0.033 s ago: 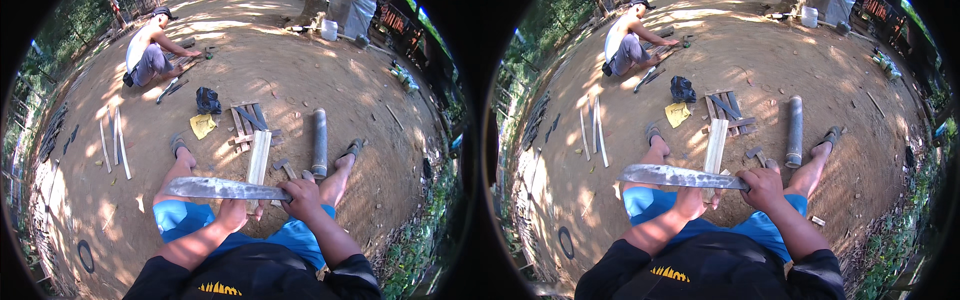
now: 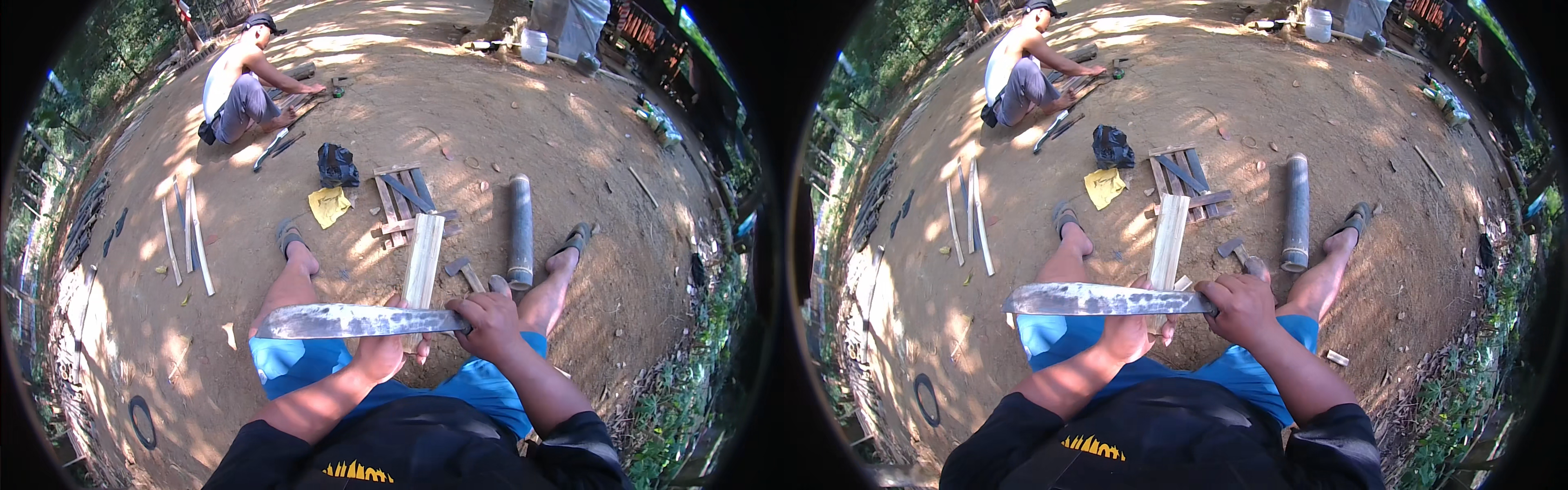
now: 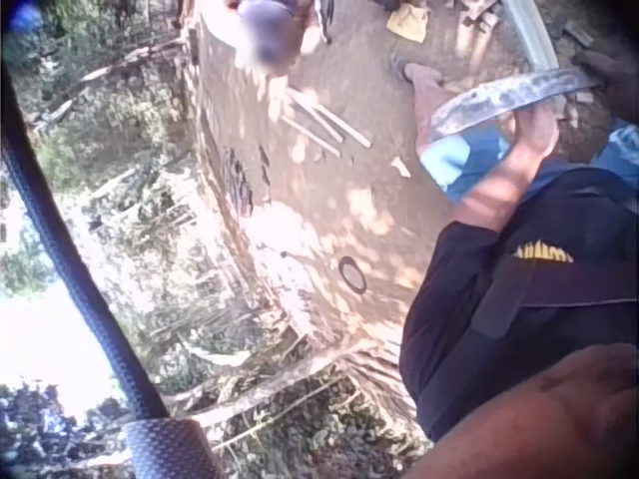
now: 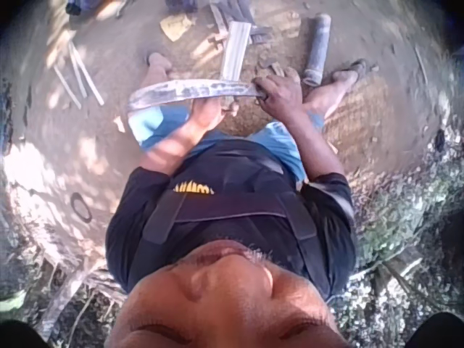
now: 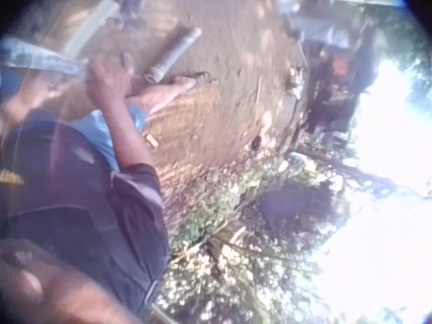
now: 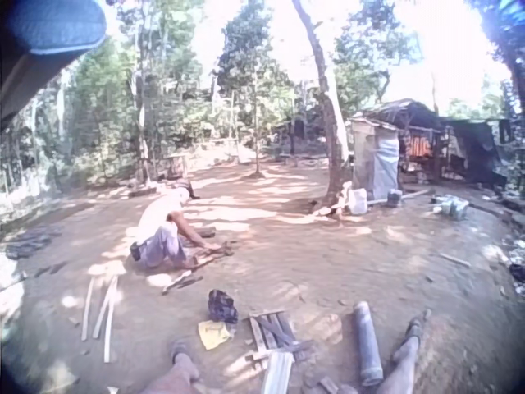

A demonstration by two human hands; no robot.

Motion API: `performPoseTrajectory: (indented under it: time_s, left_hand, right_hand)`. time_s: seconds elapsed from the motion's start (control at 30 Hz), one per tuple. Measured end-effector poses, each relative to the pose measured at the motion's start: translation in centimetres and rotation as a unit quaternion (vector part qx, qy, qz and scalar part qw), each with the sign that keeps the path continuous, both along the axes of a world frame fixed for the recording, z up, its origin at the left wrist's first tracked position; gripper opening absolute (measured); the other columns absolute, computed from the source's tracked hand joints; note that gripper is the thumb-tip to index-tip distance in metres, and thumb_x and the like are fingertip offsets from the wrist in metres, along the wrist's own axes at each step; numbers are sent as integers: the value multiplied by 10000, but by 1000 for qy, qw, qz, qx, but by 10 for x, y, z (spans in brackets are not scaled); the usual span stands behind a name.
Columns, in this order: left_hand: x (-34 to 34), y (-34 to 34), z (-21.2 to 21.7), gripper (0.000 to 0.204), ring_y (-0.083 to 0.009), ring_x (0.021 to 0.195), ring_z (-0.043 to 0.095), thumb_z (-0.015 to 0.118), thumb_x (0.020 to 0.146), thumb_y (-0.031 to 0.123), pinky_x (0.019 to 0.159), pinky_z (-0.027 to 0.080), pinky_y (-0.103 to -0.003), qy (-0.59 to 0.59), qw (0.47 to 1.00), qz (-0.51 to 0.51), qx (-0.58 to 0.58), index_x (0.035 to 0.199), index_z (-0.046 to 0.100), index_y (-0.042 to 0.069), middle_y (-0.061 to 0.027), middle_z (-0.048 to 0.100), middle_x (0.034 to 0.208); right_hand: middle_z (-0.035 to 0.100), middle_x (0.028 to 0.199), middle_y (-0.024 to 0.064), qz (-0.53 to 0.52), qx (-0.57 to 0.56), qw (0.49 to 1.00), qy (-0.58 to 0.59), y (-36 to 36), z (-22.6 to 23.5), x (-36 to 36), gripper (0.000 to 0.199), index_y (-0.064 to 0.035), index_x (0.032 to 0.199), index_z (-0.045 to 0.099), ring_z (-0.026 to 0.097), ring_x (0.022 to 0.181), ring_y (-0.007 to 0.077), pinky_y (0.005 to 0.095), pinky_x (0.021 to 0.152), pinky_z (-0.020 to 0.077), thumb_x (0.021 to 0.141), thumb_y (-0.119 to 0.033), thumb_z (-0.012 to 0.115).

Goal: The person constructs a wooden frame by hammering slats together, carving notches into wood with a large knife, and using a hammer to secure pieces.

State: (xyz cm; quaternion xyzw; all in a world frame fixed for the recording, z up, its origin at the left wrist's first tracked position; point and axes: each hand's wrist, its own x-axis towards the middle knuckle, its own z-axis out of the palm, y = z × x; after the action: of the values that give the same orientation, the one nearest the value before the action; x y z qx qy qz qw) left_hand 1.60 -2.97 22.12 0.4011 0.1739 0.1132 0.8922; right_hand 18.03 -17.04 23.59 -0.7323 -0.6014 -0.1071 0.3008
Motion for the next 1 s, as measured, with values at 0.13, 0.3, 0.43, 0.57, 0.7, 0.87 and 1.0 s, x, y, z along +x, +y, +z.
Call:
performPoseTrajectory:
  time_s: [0.13,0.3,0.43,0.57,0.7,0.87,1.0]
  left_hand:
    - [-4,-8,6,337,-193,610,598,334,1117,357,499,489,-328,-23,998,-29,42,1216,484,72,-131,620,846]
    - [-25,-20,28,337,-160,558,527,340,1120,349,470,439,-287,26,996,-71,40,1298,448,83,-115,564,795]
    - [-28,-26,35,350,-158,553,526,335,1121,350,466,429,-285,0,997,-49,58,1301,448,71,-112,565,791]
    - [-21,-13,27,320,-161,542,513,323,1123,300,453,415,-295,24,996,-9,80,1245,497,62,-98,570,776]
    - [-24,-13,22,293,-153,550,510,327,1122,238,450,413,-289,8,997,-1,77,1193,532,42,-92,574,774]
    - [-27,-7,30,184,-116,545,514,362,1118,212,457,410,-265,8,995,-9,99,1152,477,72,-73,577,775]
    - [-25,-7,38,187,-122,545,510,351,1117,207,461,418,-270,36,996,-12,80,1174,464,70,-74,570,764]
  right_hand:
    - [615,755,41,6,-34,999,-6,-8,2,0,368,-166,959,704,659,735,266,407,671,502,603,-159,797]
    - [645,754,47,-59,-1,998,-35,0,19,28,237,-144,927,687,674,710,262,415,668,504,696,-134,743]
    - [668,821,57,-93,-6,995,-33,0,31,53,339,-141,940,692,669,753,287,421,677,520,616,-146,792]
    - [617,721,45,29,-42,998,-45,2,37,18,187,-135,819,640,674,682,269,426,650,523,660,-154,738]
    - [599,705,47,50,-35,997,-52,1,23,10,168,-125,782,618,657,663,268,417,612,505,646,-133,717]
    - [570,681,44,37,-20,997,-62,9,23,10,161,-120,773,605,634,643,265,410,610,485,645,-121,703]
    - [589,700,52,17,-3,997,-71,13,23,21,174,-119,781,608,649,672,277,418,626,492,639,-111,708]
